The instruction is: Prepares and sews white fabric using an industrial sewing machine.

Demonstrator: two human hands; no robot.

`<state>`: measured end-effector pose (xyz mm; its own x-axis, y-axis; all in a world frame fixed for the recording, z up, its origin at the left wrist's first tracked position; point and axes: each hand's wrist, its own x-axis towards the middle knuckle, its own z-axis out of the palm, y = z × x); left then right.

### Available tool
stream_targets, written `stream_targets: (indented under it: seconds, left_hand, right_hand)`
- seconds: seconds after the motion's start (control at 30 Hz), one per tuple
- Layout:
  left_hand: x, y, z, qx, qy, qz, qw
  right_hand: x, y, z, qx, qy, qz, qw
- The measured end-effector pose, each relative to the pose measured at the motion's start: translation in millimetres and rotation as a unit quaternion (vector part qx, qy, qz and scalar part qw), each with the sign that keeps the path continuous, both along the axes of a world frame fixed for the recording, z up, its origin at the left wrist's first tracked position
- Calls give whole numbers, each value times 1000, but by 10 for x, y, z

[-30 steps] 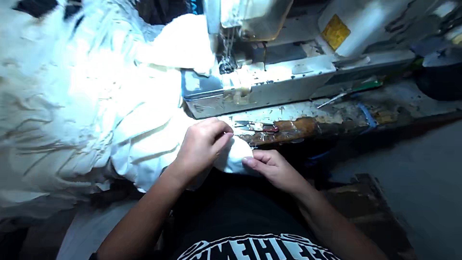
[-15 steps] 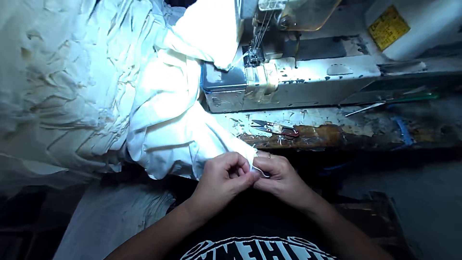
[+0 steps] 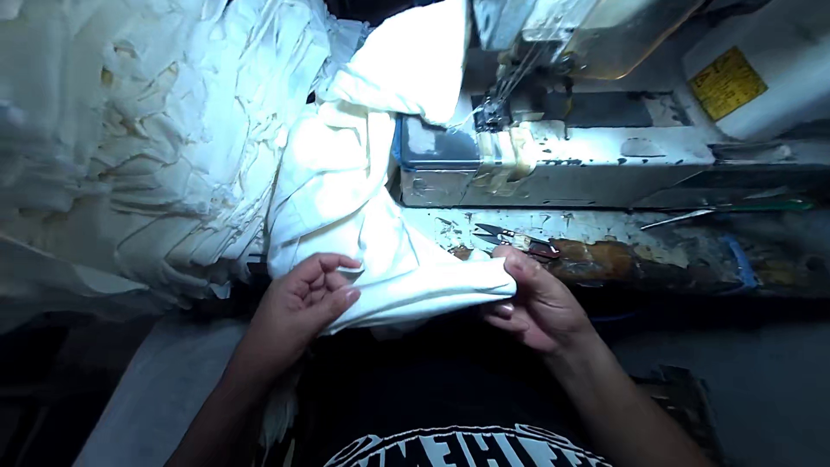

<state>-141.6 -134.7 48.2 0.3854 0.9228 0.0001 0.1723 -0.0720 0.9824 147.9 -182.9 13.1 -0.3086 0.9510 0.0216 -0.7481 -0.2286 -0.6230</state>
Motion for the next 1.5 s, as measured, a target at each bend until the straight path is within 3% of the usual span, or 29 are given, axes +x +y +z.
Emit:
stream_targets:
  seconds: [0.13,0.23,0.3,0.47,0.53,0.57,0.63,0.67,0.7,0.73,0.8,0.83,0.87,0.97,1.1,1.2,1.37,1.43,1.5]
  left_hand:
    - [17,85,103,67,-84,6,994]
    - [-21,68,98,130,-78,-29,988]
    - [15,50,112,180,-35,-20,983]
    - [133,17,-7,391,14,77,917]
    - [203,38,-45,367,-11,82,927]
    - [270,52,-1,290,-56,68,953]
    - [483,122,244,102,-182,29,978]
    - [591,184,404,93,-170,1,981]
    - [700,291,566,144,-121,-28,982]
    - [820,457,702,231,-48,-46,971]
    - [1096,926,809,383,121,-57,914]
    - [1251,1169,791,414,200,-63,886]
    - [1419,1395,760,420,258,-79,866]
    - [1865,1912,716,404,313,-97,854]
    - [1997,2187,580,489,185,-127,843]
    - [1972,2154,596,500,203,-125,833]
    - [2034,2038,753,380,298,-103,870]
    - [2029,2021,842,338,359,-88,866]
    - [1892,1926,885,366,351,-80,858]
  right_hand:
    - [-14,51,29,86,-129,-73,985]
    - [4,-48,80,202,-265,-170,927]
    - [-71,-123,105,232,-380,-249,860]
    - [-191,-143,-29,320,-578,-425,618]
    - [-168,-168,-18,348,-621,-451,538]
    - [-154,-185,16,357,-633,-453,517]
    - [-142,-211,119,368,-621,-447,529]
    - [-129,-214,174,364,-601,-436,563]
    - [-109,-188,216,346,-565,-421,619]
    - [-87,-137,236,310,-507,-396,700]
    - [6,11,226,180,-343,-298,873]
    - [62,112,221,110,-254,-250,928]
    - [107,224,219,61,-204,-225,951]
    - [151,529,255,29,-202,-243,948]
    - [110,712,265,67,-250,-246,934]
    - [63,696,211,75,-258,-255,929]
    - [54,707,199,74,-325,-274,902]
    - [114,619,167,113,-438,-281,846]
    - [192,430,100,202,-535,-368,734]
